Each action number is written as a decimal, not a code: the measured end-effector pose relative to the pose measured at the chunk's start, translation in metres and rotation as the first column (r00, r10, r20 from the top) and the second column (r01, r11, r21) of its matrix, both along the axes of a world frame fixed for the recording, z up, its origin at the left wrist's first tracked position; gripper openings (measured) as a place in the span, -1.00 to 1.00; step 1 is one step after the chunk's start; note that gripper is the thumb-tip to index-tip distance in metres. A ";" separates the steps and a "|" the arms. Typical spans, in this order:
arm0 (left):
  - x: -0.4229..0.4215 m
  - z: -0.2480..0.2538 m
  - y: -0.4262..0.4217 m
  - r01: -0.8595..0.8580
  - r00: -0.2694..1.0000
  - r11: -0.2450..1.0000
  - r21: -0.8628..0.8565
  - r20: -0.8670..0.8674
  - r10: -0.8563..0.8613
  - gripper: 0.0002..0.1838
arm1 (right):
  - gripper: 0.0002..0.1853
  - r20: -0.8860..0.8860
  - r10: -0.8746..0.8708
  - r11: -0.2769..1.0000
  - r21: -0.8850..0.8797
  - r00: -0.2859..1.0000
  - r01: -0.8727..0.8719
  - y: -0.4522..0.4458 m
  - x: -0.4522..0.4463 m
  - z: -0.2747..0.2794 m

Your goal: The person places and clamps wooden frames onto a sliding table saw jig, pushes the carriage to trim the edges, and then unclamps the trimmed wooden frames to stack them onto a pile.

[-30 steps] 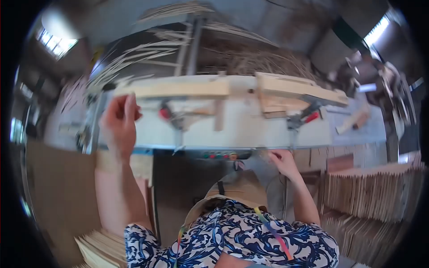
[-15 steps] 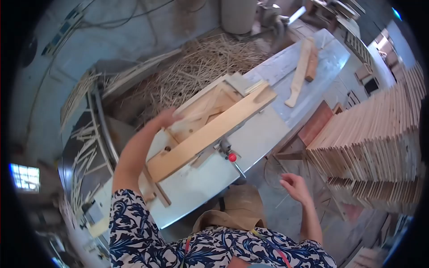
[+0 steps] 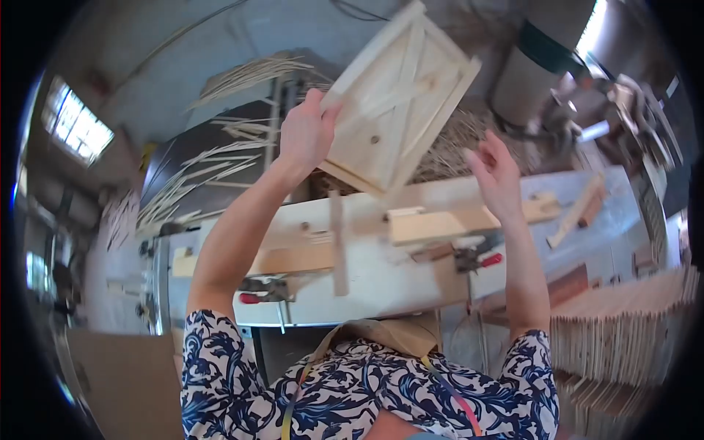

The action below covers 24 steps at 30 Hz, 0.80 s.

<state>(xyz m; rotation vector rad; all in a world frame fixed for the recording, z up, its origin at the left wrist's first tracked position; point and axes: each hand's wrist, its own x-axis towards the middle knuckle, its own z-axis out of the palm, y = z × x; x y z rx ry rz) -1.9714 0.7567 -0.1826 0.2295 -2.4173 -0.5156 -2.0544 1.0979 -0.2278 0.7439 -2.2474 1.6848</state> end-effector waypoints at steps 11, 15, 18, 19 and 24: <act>0.346 -0.073 -0.079 -0.415 0.559 0.722 0.553 -0.471 0.682 -0.81 | -0.58 0.182 0.717 0.687 -0.013 0.673 -0.727 -0.321 -0.006 0.022; 0.401 -0.156 -0.003 -0.633 0.630 0.478 0.609 0.046 0.776 -0.74 | -0.56 0.201 0.791 0.490 0.356 0.577 -0.796 -0.388 -0.020 -0.060; 0.358 -0.159 0.039 -0.535 0.685 0.447 0.717 0.058 0.726 -0.67 | -0.54 0.375 0.800 0.280 0.458 0.469 -0.844 -0.419 -0.026 -0.134; 0.343 -0.151 0.043 -0.571 0.701 0.535 0.623 0.031 0.712 -0.66 | -0.54 0.387 0.800 0.270 0.451 0.459 -0.851 -0.426 -0.025 -0.151; 0.326 -0.148 0.037 -0.731 0.670 0.602 0.321 0.167 0.723 -0.70 | -0.55 0.520 0.768 0.155 0.415 0.374 -0.896 -0.451 -0.010 -0.220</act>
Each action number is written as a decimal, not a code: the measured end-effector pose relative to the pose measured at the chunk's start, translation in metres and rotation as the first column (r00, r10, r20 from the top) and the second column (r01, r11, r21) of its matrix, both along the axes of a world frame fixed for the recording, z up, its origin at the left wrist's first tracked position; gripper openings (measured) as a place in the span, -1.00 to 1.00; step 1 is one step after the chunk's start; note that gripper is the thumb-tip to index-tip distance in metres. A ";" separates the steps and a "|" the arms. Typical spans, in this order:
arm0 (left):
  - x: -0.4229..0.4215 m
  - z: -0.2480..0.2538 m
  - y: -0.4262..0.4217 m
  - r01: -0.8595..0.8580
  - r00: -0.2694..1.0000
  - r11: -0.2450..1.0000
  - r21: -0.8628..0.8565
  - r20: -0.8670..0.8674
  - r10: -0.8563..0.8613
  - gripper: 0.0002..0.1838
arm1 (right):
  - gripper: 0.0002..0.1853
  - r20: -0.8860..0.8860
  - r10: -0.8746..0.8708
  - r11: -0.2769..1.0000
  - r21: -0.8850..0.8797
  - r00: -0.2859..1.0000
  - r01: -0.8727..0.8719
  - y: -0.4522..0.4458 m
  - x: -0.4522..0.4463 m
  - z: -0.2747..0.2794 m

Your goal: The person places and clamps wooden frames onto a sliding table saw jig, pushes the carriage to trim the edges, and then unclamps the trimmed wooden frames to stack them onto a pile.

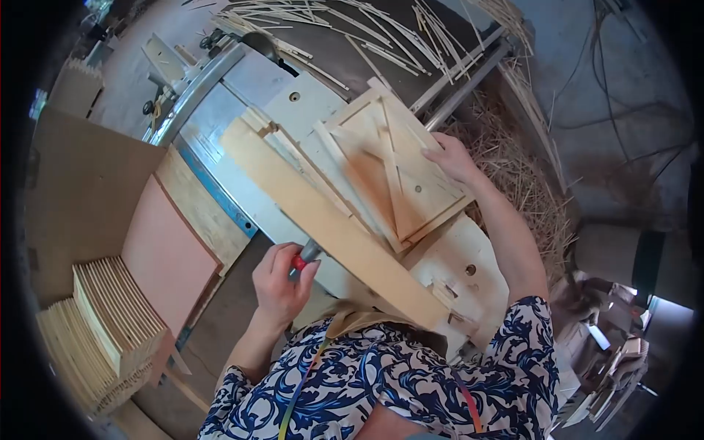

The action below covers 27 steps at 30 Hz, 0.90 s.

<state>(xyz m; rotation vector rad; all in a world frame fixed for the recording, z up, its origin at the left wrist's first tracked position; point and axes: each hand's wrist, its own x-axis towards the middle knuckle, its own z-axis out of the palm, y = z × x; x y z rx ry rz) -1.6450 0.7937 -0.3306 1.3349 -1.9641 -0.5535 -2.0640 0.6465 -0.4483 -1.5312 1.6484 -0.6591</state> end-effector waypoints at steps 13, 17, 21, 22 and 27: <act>0.007 0.032 0.013 -0.027 0.987 0.982 0.189 0.158 -0.003 -0.88 | -0.55 -0.038 0.146 0.986 0.085 0.989 -0.142 -0.009 0.019 -0.036; 0.035 0.026 0.036 -0.083 0.993 0.955 0.284 0.099 0.057 -0.89 | -0.52 -0.177 0.132 0.990 0.070 0.975 -0.121 -0.004 0.014 -0.050; 0.058 -0.004 0.045 -0.061 0.998 0.947 0.317 0.041 0.051 -0.87 | -0.52 -0.243 0.204 0.972 0.165 0.948 -0.166 -0.012 0.009 -0.052; 0.062 -0.017 0.046 -0.043 0.999 0.938 0.343 0.018 0.040 -0.87 | -0.51 -0.191 0.181 0.974 0.171 0.965 -0.149 -0.012 0.009 -0.054; 0.075 -0.038 0.025 0.067 0.992 0.905 0.421 0.073 -0.107 -0.79 | -0.47 -0.055 0.116 0.968 0.228 0.992 -0.101 -0.015 0.001 -0.068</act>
